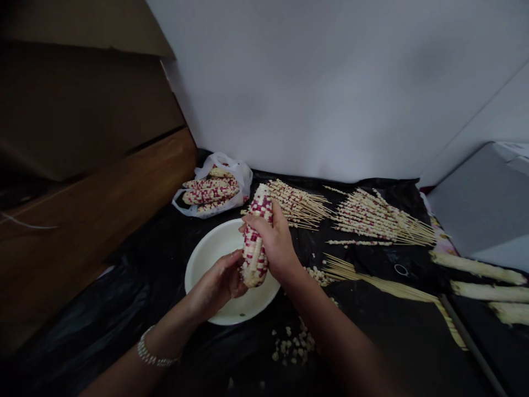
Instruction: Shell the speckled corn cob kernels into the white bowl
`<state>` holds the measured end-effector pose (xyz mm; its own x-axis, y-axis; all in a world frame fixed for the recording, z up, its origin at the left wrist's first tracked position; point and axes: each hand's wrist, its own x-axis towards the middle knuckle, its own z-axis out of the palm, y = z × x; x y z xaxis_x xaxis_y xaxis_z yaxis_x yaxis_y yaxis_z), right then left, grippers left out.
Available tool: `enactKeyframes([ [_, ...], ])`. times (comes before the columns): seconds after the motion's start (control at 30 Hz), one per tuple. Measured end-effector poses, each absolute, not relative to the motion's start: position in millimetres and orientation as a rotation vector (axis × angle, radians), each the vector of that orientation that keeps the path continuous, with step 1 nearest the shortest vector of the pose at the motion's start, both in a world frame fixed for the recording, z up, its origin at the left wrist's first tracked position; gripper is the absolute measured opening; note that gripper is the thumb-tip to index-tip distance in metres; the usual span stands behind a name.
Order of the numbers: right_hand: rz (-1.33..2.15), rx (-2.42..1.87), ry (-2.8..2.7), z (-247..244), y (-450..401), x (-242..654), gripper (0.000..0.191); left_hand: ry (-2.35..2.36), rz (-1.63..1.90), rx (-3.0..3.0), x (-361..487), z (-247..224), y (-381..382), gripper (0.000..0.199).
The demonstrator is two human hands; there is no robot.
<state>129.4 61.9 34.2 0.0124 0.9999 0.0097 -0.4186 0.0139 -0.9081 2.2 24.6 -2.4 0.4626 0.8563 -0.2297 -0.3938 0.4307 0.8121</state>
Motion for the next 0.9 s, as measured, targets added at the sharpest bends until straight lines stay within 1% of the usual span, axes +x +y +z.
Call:
enactKeyframes([
  [0.07,1.353,-0.882,-0.89,33.9,61.1,128.9,0.031,0.722,0.834,0.757,2.5,-4.4,24.6,0.043],
  [0.13,1.341,-0.874,-0.886,33.1,61.1,128.8,0.03,0.723,0.814,0.76,2.1,-6.1,24.8,0.044],
  [0.3,1.323,-0.825,-0.837,31.7,64.1,130.4,0.026,0.67,0.819,0.706,-1.1,-6.6,26.3,0.032],
  [0.4,1.322,-0.81,-0.799,32.0,64.0,130.5,0.022,0.659,0.81,0.723,-2.5,-5.0,26.5,0.03],
  [0.5,1.329,-0.829,-0.824,32.1,61.6,128.9,0.023,0.695,0.832,0.792,-1.5,-4.6,25.6,0.026],
  [0.67,1.366,-0.823,-0.855,30.8,61.7,127.6,0.023,0.773,0.858,0.878,2.1,-4.3,23.4,0.03],
  [0.77,1.377,-0.836,-0.852,28.8,64.8,128.2,0.027,0.779,0.864,0.891,3.8,-3.0,22.7,0.033],
  [0.9,1.308,-0.933,-0.888,25.2,67.0,129.2,0.038,0.763,0.85,0.848,4.6,-5.3,22.7,0.04],
])
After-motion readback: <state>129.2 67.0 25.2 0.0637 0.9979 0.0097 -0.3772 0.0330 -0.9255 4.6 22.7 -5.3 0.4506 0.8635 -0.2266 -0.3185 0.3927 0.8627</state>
